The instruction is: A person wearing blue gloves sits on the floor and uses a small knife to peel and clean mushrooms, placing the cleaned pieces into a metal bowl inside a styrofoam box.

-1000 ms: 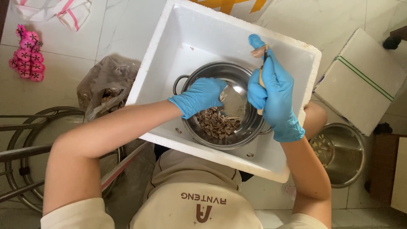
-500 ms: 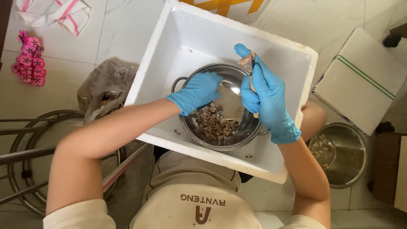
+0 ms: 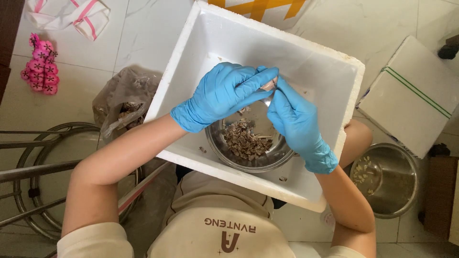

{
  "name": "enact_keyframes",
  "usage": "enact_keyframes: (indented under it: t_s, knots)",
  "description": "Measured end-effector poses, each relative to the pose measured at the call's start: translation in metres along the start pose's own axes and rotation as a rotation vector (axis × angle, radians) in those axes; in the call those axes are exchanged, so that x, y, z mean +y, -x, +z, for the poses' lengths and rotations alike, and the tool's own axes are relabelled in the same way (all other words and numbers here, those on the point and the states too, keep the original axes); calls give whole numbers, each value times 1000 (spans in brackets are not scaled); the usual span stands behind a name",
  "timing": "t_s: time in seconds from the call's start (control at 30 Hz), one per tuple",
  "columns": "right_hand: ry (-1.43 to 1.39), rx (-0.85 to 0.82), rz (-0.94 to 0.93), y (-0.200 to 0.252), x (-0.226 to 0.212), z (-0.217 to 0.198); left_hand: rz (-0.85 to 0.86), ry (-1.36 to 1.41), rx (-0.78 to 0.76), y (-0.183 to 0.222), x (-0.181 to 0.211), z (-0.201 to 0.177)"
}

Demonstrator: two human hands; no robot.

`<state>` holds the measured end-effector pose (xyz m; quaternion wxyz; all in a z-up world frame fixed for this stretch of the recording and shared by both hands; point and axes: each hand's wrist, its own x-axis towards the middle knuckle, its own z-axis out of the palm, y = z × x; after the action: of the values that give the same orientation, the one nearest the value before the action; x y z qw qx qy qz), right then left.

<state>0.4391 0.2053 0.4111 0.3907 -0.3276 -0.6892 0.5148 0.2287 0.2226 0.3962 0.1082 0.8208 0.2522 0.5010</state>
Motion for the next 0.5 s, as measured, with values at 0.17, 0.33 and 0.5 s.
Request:
enact_keyframes:
  t_s: [0.17,0.33,0.5]
  knots:
    - [153,75,48,-1,-34,15,-250,208,14,10,-4,7]
    - [142,35,-61,0,-15,3,-212,219,196,11,6,2]
    - [149,-2,-125,6,7,-5,-261,292,323,8,7,2]
